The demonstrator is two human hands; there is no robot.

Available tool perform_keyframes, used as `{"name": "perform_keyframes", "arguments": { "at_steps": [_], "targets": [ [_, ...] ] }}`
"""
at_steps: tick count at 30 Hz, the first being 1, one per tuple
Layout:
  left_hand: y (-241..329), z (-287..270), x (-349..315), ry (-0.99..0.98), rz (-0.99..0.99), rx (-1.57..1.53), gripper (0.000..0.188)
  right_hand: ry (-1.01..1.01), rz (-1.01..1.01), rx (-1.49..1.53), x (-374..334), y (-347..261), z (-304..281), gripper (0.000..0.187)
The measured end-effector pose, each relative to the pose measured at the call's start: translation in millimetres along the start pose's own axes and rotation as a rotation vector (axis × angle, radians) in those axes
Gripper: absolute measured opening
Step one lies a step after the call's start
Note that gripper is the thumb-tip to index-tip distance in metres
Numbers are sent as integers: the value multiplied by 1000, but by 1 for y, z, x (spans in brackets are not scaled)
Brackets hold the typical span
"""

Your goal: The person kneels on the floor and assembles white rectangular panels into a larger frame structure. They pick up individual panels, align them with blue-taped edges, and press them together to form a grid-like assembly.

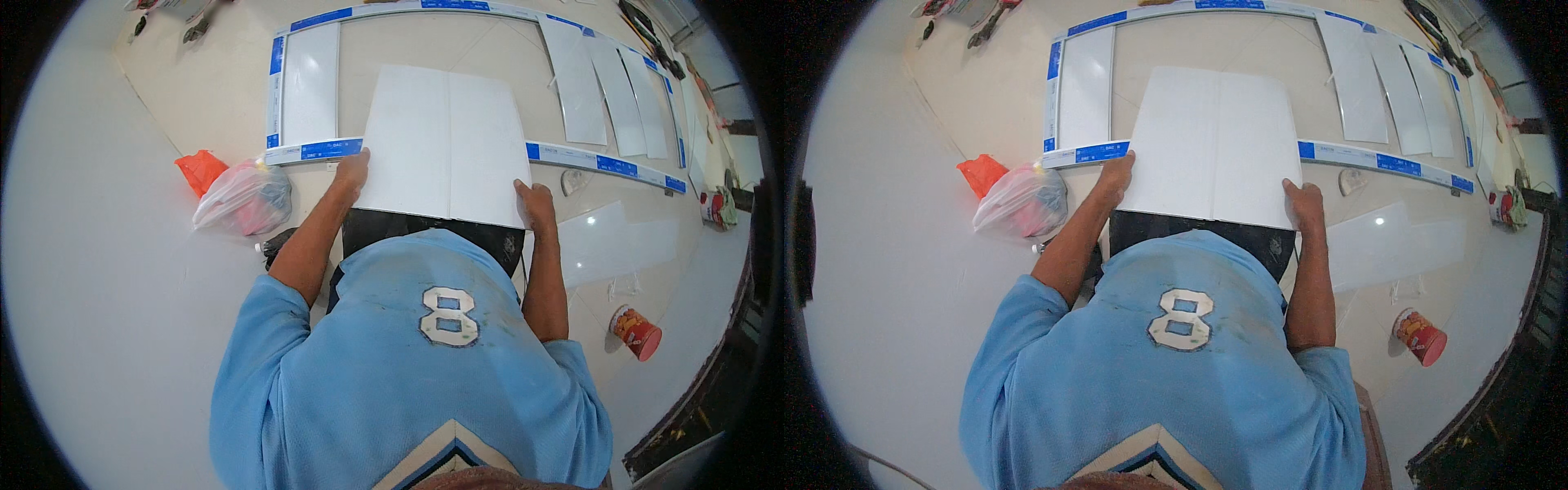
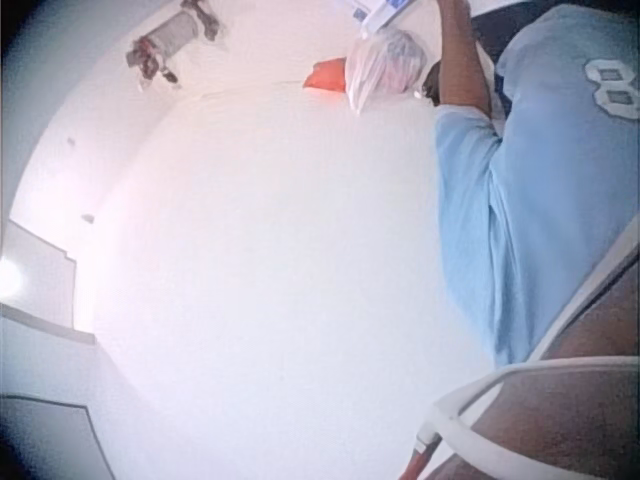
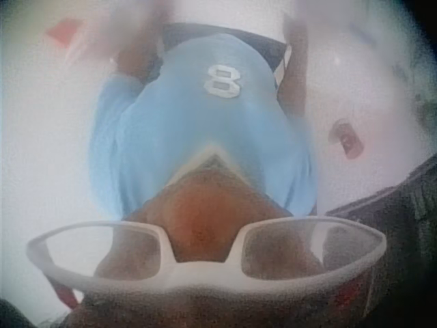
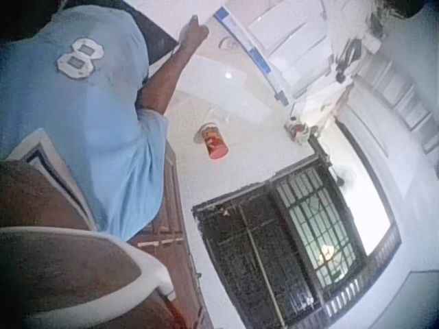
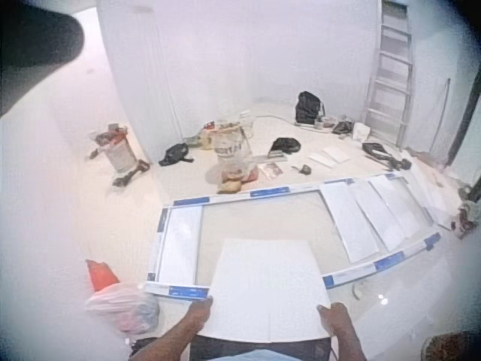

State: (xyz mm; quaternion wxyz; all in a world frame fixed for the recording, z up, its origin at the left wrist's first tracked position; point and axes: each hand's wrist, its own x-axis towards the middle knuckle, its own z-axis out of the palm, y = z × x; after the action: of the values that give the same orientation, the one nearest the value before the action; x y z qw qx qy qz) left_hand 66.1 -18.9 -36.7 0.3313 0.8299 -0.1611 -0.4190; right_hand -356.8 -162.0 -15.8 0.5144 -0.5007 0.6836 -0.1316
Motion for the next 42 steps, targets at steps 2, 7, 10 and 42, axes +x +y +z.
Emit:
{"name": "perform_keyframes", "arguments": {
  "at_steps": [2,7,10,42],
  "targets": [
    [-3,2,3,19,-13,-27,63,-16,-17,-14,4,3,2,61],
    [-12,-1,9,-67,31,-13,55,-17,-192,-459,19,23,5,79],
    [-13,0,7,-90,49,-212,48,150,-106,-309,19,29,8,81],
    [41,-24,-19,-155,260,-193,59,257,-171,64,-30,-10,-10,64]
  ]
}}
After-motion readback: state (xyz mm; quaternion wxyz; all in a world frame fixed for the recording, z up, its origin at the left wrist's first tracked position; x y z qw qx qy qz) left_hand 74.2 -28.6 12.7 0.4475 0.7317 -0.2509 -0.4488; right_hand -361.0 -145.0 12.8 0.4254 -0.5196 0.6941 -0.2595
